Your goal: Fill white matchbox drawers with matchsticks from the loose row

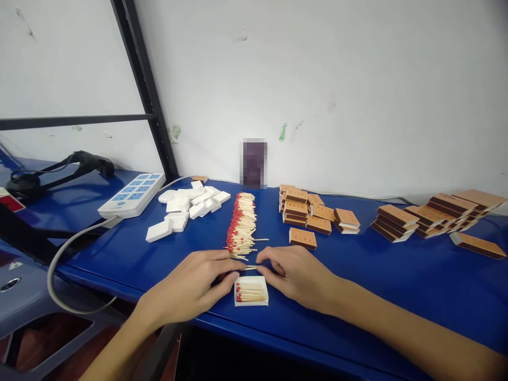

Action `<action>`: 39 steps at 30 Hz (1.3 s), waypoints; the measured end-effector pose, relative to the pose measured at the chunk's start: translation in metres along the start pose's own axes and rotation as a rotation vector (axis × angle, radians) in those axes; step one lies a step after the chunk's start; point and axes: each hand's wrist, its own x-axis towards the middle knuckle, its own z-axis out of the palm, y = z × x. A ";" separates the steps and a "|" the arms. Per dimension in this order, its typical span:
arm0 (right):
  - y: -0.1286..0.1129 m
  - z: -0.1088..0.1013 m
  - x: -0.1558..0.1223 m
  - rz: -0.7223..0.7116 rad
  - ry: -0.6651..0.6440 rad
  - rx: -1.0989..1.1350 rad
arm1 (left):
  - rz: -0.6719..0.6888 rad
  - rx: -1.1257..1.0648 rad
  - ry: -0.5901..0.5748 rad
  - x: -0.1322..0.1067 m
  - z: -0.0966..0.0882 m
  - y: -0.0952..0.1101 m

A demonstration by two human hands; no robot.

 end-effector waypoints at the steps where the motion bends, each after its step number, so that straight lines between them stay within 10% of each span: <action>1: 0.000 -0.001 0.000 0.003 0.000 -0.003 | -0.001 -0.013 0.009 0.000 0.001 0.000; 9: -0.001 -0.005 0.000 0.064 -0.022 -0.015 | -0.157 0.041 0.178 -0.003 0.003 -0.003; 39: 0.001 -0.005 -0.002 -0.009 -0.044 -0.065 | -0.145 0.021 0.144 -0.002 0.005 -0.002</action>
